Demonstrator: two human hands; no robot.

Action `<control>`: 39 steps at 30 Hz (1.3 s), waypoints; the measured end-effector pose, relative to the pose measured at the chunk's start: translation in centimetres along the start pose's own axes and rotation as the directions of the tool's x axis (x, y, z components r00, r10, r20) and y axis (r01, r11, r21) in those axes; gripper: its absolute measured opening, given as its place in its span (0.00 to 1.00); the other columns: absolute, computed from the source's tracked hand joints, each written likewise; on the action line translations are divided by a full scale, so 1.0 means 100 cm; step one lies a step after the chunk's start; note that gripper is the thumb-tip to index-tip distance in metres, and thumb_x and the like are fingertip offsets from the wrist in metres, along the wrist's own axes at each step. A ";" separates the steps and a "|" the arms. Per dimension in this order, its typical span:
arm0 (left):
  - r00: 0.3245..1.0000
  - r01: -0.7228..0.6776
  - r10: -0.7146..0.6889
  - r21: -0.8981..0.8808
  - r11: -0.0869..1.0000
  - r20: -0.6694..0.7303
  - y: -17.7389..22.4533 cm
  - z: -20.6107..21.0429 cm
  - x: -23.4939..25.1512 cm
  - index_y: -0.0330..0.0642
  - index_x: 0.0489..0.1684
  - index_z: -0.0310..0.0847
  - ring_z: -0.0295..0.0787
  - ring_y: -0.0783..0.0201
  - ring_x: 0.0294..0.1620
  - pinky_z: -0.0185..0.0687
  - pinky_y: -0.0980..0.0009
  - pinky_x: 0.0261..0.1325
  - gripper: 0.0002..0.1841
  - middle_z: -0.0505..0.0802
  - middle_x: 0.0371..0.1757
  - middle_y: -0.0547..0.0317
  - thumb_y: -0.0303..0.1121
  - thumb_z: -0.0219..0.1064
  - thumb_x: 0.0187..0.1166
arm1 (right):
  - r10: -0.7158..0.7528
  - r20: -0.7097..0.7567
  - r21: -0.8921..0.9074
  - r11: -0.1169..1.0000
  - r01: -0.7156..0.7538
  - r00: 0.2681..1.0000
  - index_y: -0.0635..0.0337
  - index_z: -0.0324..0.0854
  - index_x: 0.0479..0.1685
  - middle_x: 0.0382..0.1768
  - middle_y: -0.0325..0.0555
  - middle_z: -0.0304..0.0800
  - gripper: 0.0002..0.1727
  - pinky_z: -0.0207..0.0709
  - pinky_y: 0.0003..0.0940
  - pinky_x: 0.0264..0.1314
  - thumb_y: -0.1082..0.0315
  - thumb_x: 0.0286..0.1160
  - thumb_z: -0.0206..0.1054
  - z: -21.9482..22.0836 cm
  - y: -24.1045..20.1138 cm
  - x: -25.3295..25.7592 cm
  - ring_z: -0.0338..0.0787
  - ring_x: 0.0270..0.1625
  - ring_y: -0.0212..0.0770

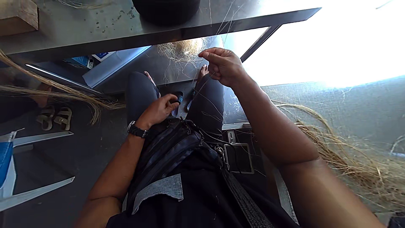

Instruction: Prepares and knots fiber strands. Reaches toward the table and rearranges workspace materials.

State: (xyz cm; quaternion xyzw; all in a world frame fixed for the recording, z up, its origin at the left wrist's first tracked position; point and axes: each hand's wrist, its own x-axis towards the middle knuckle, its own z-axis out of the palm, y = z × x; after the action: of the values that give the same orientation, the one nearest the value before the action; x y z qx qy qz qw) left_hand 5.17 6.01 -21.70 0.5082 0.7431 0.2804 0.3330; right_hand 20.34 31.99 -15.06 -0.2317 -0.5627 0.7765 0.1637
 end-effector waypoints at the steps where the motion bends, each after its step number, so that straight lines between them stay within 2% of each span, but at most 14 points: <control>1: 0.999 0.010 -0.010 0.001 1.000 -0.039 -0.005 -0.002 0.003 0.48 0.75 0.78 0.84 0.58 0.29 0.83 0.55 0.36 0.23 0.88 0.37 0.53 0.51 0.62 0.88 | -0.003 0.012 0.005 1.000 0.003 1.000 0.62 0.88 0.53 0.12 0.30 0.64 0.11 0.58 0.20 0.10 0.67 0.87 0.63 0.001 0.001 0.000 0.61 0.09 0.25; 4: 0.984 0.015 -0.019 -0.026 1.000 -0.179 -0.005 -0.012 0.016 0.47 0.78 0.77 0.88 0.56 0.51 0.86 0.55 0.55 0.27 0.89 0.58 0.48 0.52 0.64 0.86 | -0.006 0.047 -0.001 1.000 0.007 0.999 0.62 0.88 0.54 0.11 0.31 0.64 0.11 0.57 0.20 0.10 0.66 0.87 0.63 0.006 0.004 -0.001 0.60 0.09 0.25; 7: 0.971 -0.071 0.033 -0.155 0.985 -0.235 0.012 -0.020 0.026 0.45 0.74 0.81 0.90 0.62 0.56 0.86 0.60 0.62 0.24 0.90 0.60 0.52 0.49 0.62 0.87 | 0.003 0.093 -0.013 1.000 -0.001 0.996 0.63 0.88 0.55 0.11 0.31 0.65 0.12 0.57 0.20 0.10 0.65 0.88 0.62 0.011 0.005 -0.003 0.60 0.09 0.25; 10: 0.970 -0.150 0.103 -0.208 0.967 -0.218 0.036 -0.021 0.040 0.47 0.74 0.81 0.89 0.66 0.49 0.87 0.66 0.51 0.22 0.90 0.59 0.56 0.47 0.61 0.88 | 0.016 0.134 -0.002 1.000 -0.016 0.991 0.63 0.89 0.55 0.11 0.31 0.65 0.13 0.57 0.19 0.10 0.66 0.89 0.61 0.020 0.007 -0.008 0.60 0.09 0.24; 12: 0.961 -0.207 0.163 -0.185 0.961 -0.225 0.051 -0.020 0.049 0.45 0.71 0.83 0.89 0.66 0.53 0.87 0.65 0.56 0.21 0.90 0.60 0.56 0.47 0.61 0.88 | 0.033 0.147 0.004 0.999 -0.034 0.989 0.63 0.89 0.55 0.11 0.32 0.67 0.13 0.57 0.20 0.10 0.67 0.89 0.61 0.026 0.008 -0.011 0.60 0.09 0.24; 14: 0.942 -0.266 0.214 -0.187 0.946 -0.258 0.061 -0.016 0.056 0.44 0.58 0.89 0.90 0.70 0.53 0.87 0.68 0.58 0.16 0.92 0.52 0.59 0.45 0.63 0.88 | 0.047 0.161 0.012 0.999 -0.050 0.986 0.64 0.89 0.55 0.12 0.33 0.70 0.12 0.57 0.19 0.11 0.67 0.88 0.61 0.030 0.010 -0.013 0.61 0.10 0.24; 16: 0.924 -0.314 0.234 -0.250 0.916 -0.303 0.066 -0.012 0.060 0.43 0.41 0.90 0.89 0.74 0.41 0.84 0.72 0.48 0.13 0.94 0.39 0.65 0.39 0.62 0.88 | 0.055 0.157 0.022 0.998 -0.060 0.986 0.64 0.89 0.55 0.13 0.33 0.71 0.12 0.57 0.18 0.11 0.68 0.88 0.62 0.031 0.010 -0.014 0.62 0.10 0.24; 17: 0.922 -0.330 0.241 -0.290 0.898 -0.302 0.067 -0.011 0.059 0.41 0.38 0.89 0.91 0.73 0.38 0.87 0.72 0.46 0.14 0.95 0.36 0.64 0.36 0.60 0.89 | 0.053 0.158 0.028 0.998 -0.058 0.986 0.64 0.89 0.55 0.12 0.32 0.71 0.12 0.58 0.18 0.10 0.68 0.88 0.62 0.030 0.011 -0.013 0.62 0.10 0.24; 18: 0.924 -0.335 0.242 -0.324 0.885 -0.295 0.066 -0.011 0.058 0.39 0.38 0.89 0.92 0.72 0.35 0.88 0.72 0.43 0.14 0.95 0.34 0.63 0.35 0.59 0.90 | 0.046 0.160 0.033 0.998 -0.051 0.986 0.64 0.88 0.55 0.12 0.32 0.69 0.12 0.58 0.19 0.10 0.67 0.88 0.62 0.029 0.011 -0.012 0.61 0.09 0.24; 21: 0.939 -0.308 0.216 -0.379 0.873 -0.266 0.057 -0.012 0.050 0.38 0.41 0.89 0.87 0.72 0.26 0.79 0.75 0.29 0.16 0.94 0.28 0.62 0.35 0.56 0.92 | 0.029 0.139 0.039 0.999 -0.035 0.990 0.63 0.88 0.55 0.11 0.30 0.65 0.13 0.57 0.19 0.11 0.66 0.88 0.62 0.023 0.009 -0.010 0.60 0.10 0.24; 24: 0.956 -0.279 0.200 -0.449 0.849 -0.216 0.043 -0.021 0.040 0.34 0.45 0.87 0.92 0.64 0.27 0.93 0.67 0.35 0.16 0.91 0.27 0.58 0.34 0.54 0.93 | -0.002 0.082 0.049 0.999 -0.002 0.997 0.64 0.89 0.53 0.10 0.30 0.65 0.13 0.57 0.19 0.11 0.67 0.88 0.61 0.018 0.005 -0.007 0.59 0.09 0.24; 27: 0.953 -0.282 0.178 -0.495 0.822 -0.246 0.023 -0.037 0.029 0.35 0.47 0.86 0.87 0.65 0.24 0.88 0.68 0.29 0.15 0.90 0.28 0.58 0.34 0.54 0.93 | -0.038 0.035 0.068 0.997 0.035 0.999 0.65 0.89 0.53 0.10 0.31 0.64 0.12 0.59 0.20 0.11 0.67 0.87 0.62 0.010 0.004 -0.003 0.60 0.09 0.25; 32: 0.941 -0.248 0.058 -0.561 0.790 -0.334 -0.008 -0.070 -0.001 0.44 0.47 0.87 0.83 0.74 0.23 0.83 0.78 0.27 0.15 0.89 0.27 0.69 0.36 0.52 0.93 | -0.060 -0.068 0.050 0.997 0.063 0.996 0.62 0.88 0.50 0.11 0.29 0.64 0.11 0.58 0.19 0.10 0.67 0.87 0.62 0.002 -0.001 0.001 0.60 0.09 0.25; 39: 0.893 -0.256 -0.049 -0.595 0.762 -0.447 -0.037 -0.093 -0.034 0.44 0.45 0.87 0.81 0.75 0.20 0.80 0.81 0.24 0.15 0.88 0.25 0.68 0.35 0.51 0.93 | -0.074 -0.173 0.008 0.997 0.077 0.982 0.57 0.87 0.45 0.11 0.28 0.61 0.11 0.58 0.20 0.11 0.65 0.89 0.59 -0.018 -0.010 0.004 0.59 0.09 0.25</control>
State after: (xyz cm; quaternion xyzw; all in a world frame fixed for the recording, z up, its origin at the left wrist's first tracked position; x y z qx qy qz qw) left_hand -3.32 0.85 -17.97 0.3294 0.6274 0.6413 0.2943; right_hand 21.01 33.93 -14.60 -0.2752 -0.5491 0.7509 0.2428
